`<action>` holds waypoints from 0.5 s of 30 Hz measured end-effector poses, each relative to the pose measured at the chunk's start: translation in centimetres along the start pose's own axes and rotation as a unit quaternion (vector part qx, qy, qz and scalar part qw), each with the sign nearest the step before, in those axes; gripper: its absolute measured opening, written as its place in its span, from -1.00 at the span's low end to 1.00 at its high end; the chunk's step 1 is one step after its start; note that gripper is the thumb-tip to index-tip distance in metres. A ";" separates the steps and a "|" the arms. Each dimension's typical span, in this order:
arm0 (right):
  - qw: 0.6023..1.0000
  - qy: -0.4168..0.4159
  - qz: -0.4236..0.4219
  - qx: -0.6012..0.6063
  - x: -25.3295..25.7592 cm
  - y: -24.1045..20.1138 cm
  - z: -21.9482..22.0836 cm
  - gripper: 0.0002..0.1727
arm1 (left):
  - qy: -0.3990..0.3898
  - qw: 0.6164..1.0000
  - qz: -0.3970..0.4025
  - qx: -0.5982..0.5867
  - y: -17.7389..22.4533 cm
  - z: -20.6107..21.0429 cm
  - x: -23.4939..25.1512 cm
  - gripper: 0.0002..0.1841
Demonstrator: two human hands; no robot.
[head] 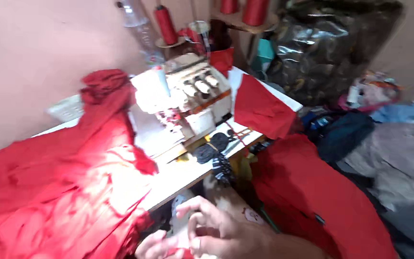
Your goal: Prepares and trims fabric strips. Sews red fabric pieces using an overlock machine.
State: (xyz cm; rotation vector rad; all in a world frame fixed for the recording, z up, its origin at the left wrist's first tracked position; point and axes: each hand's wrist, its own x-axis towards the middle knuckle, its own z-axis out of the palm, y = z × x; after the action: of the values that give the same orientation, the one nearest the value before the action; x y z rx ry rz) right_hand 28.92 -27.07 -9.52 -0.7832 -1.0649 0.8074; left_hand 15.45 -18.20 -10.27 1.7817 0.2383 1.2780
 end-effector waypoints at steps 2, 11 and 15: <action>0.996 -0.058 0.065 0.016 0.7 -0.2 -0.8 -0.63 | 0.008 0.996 -0.001 0.089 -0.7 0.6 -0.1 -0.77; 0.962 -0.264 0.006 0.065 4.7 1.4 -2.9 -0.82 | 0.017 0.987 -0.153 -0.039 1.5 -1.1 0.6 -0.67; 0.935 -0.259 0.160 0.182 5.1 1.4 -2.3 -0.80 | -0.066 0.995 -0.072 0.036 2.0 -2.7 2.0 -0.66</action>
State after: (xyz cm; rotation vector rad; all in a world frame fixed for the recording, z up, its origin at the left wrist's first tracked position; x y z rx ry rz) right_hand 32.19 -22.35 -9.24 -0.4338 -1.2125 1.5011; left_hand 13.43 -16.64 -7.34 1.8670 0.3363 1.0562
